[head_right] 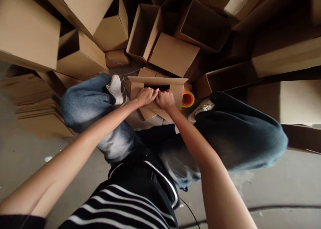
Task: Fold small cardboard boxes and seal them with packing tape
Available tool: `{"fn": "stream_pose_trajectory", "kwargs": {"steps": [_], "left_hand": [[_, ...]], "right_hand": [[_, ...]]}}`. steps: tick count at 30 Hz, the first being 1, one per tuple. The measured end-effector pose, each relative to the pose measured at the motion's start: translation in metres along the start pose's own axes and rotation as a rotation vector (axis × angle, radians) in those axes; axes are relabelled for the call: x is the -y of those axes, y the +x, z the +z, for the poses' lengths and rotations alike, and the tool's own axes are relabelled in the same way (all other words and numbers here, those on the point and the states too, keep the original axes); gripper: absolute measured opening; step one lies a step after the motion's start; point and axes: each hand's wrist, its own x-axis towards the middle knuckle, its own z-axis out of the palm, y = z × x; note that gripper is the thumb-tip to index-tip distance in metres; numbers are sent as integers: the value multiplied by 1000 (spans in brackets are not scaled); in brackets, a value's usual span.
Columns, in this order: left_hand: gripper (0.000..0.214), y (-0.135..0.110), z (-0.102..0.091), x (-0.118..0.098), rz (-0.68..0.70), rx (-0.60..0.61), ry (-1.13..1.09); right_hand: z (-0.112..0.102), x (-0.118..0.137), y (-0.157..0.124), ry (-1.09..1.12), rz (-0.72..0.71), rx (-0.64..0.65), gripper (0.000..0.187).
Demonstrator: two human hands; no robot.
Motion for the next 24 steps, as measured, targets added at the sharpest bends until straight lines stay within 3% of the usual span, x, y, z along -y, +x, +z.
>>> {"fn": "stream_pose_trajectory", "kwargs": {"steps": [12, 19, 24], "left_hand": [[60, -2, -11, -6, -45, 34, 26], [49, -4, -20, -10, 15, 89, 31], [52, -3, -25, -14, 27, 81, 19]], "right_hand": [[5, -1, 3, -19, -33, -11, 53], [4, 0, 1, -62, -132, -90, 46], [3, 0, 3, -44, -108, -73, 45]]}}
